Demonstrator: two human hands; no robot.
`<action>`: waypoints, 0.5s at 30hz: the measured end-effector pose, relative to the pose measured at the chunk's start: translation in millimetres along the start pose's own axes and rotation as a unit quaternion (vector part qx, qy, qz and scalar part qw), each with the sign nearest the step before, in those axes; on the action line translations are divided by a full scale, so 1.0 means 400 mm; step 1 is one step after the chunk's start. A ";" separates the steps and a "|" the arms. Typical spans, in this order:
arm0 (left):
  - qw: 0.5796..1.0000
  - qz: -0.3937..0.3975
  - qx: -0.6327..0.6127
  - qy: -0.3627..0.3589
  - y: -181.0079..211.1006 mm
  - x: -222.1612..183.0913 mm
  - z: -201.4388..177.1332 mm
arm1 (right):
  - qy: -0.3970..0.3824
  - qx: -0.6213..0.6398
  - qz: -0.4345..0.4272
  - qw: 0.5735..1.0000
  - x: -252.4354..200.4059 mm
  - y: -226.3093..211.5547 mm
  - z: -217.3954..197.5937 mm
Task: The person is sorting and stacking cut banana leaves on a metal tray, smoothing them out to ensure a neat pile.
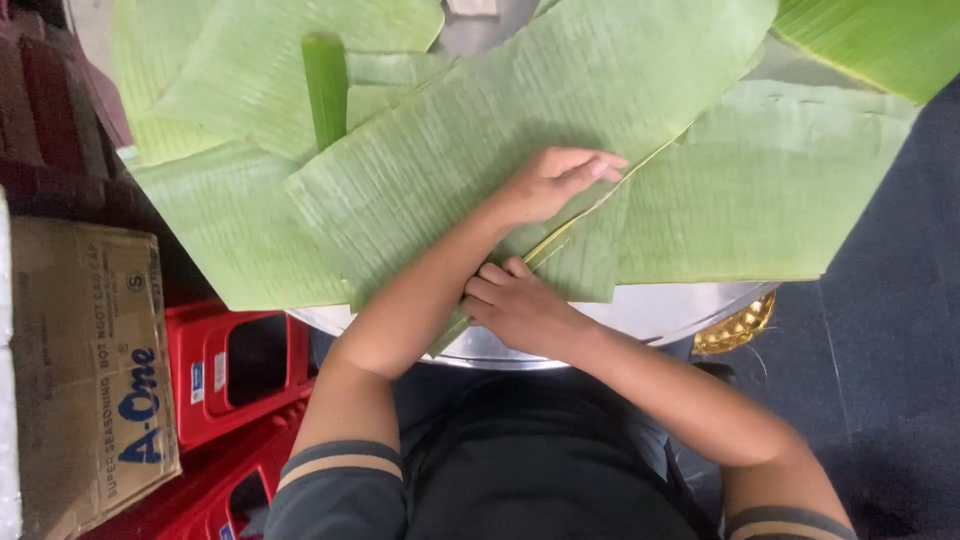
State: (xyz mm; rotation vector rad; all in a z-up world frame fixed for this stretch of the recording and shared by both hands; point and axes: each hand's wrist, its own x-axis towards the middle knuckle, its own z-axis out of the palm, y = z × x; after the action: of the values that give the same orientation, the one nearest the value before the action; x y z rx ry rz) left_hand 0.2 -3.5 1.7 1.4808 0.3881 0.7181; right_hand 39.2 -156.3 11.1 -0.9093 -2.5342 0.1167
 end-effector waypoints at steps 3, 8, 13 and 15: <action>0.999 0.006 0.033 -0.008 0.010 -0.010 0.003 | -0.021 0.013 0.006 1.000 -0.003 -0.004 0.005; 0.995 0.039 0.091 -0.001 0.003 -0.007 0.010 | -0.026 0.046 -0.012 0.999 0.003 0.008 -0.018; 0.978 0.135 0.158 -0.009 -0.034 -0.002 0.027 | -0.040 0.063 -0.040 0.996 -0.011 0.022 -0.037; 0.973 0.151 0.174 -0.018 -0.027 0.000 0.020 | -0.023 0.061 -0.042 0.997 -0.021 0.019 -0.052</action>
State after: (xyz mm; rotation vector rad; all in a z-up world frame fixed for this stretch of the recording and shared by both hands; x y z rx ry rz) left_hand 7.6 -8.9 -8.2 1.9091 0.2715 0.8958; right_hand 58.5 -157.2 25.1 -0.7600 -2.5723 0.2650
